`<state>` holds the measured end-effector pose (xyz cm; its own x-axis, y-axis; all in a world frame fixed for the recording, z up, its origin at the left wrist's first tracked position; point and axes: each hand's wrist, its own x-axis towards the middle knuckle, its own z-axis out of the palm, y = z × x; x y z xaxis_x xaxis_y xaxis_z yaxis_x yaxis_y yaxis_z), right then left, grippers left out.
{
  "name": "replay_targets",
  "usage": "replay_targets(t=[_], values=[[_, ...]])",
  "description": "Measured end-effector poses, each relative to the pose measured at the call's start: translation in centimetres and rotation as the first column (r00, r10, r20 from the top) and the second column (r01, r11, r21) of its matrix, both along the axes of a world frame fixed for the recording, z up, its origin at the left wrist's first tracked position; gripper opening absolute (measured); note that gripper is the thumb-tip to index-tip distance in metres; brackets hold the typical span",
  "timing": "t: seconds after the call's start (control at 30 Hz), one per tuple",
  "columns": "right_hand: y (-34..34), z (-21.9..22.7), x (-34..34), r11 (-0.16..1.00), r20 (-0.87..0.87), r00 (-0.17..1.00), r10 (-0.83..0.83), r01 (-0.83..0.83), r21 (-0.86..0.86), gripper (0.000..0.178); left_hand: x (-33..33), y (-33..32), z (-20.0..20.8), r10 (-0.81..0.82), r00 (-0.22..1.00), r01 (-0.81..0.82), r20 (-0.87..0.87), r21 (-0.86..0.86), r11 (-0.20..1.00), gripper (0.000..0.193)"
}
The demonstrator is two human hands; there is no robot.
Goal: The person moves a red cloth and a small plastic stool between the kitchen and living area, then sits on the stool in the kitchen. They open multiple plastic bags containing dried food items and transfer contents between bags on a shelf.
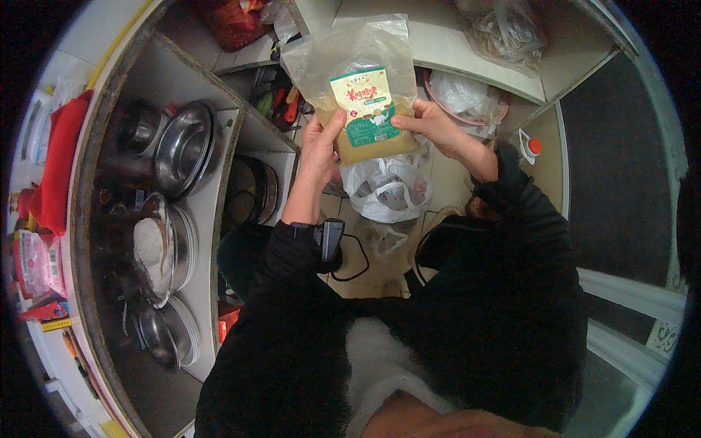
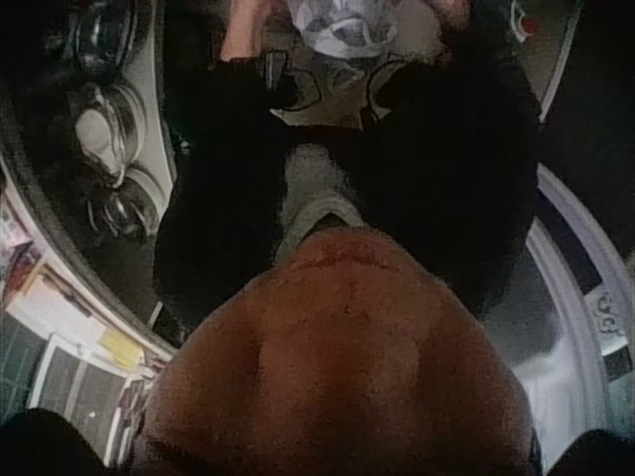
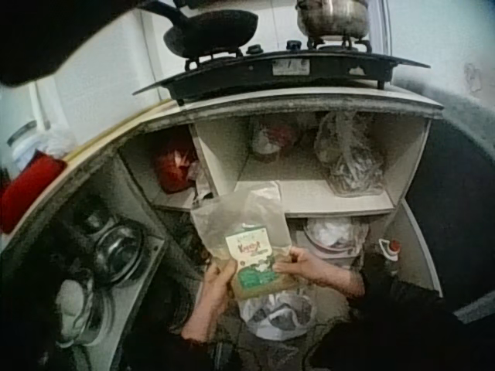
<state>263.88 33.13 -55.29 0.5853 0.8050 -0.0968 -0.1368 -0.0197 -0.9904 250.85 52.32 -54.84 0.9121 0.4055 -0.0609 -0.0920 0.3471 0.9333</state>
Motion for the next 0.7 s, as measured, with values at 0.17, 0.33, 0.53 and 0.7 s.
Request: replay_targets(t=[0.17,0.33,0.53,0.7], values=[[-0.07,-0.10,-0.06,1.000,-0.011,1.000,-0.006,0.006,0.018,0.046,-0.07,-0.25,0.09,0.004,1.000,-0.004,0.019,-0.018,1.000,0.039],[-0.09,-0.24,-0.02,1.000,0.009,1.000,-0.018,0.018,0.005,0.045,-0.10,-0.24,0.34,-0.010,1.000,0.010,0.003,-0.024,1.000,0.039],[-0.04,-0.47,0.15,1.000,0.013,1.000,-0.013,0.013,0.008,0.045,-0.13,-0.20,0.30,-0.020,1.000,0.019,-0.015,-0.046,0.999,0.039],[0.01,-0.44,0.18,1.000,0.022,1.000,-0.012,0.013,-0.028,0.045,-0.05,-0.09,0.18,-0.013,1.000,0.011,-0.028,-0.058,0.998,0.040]])
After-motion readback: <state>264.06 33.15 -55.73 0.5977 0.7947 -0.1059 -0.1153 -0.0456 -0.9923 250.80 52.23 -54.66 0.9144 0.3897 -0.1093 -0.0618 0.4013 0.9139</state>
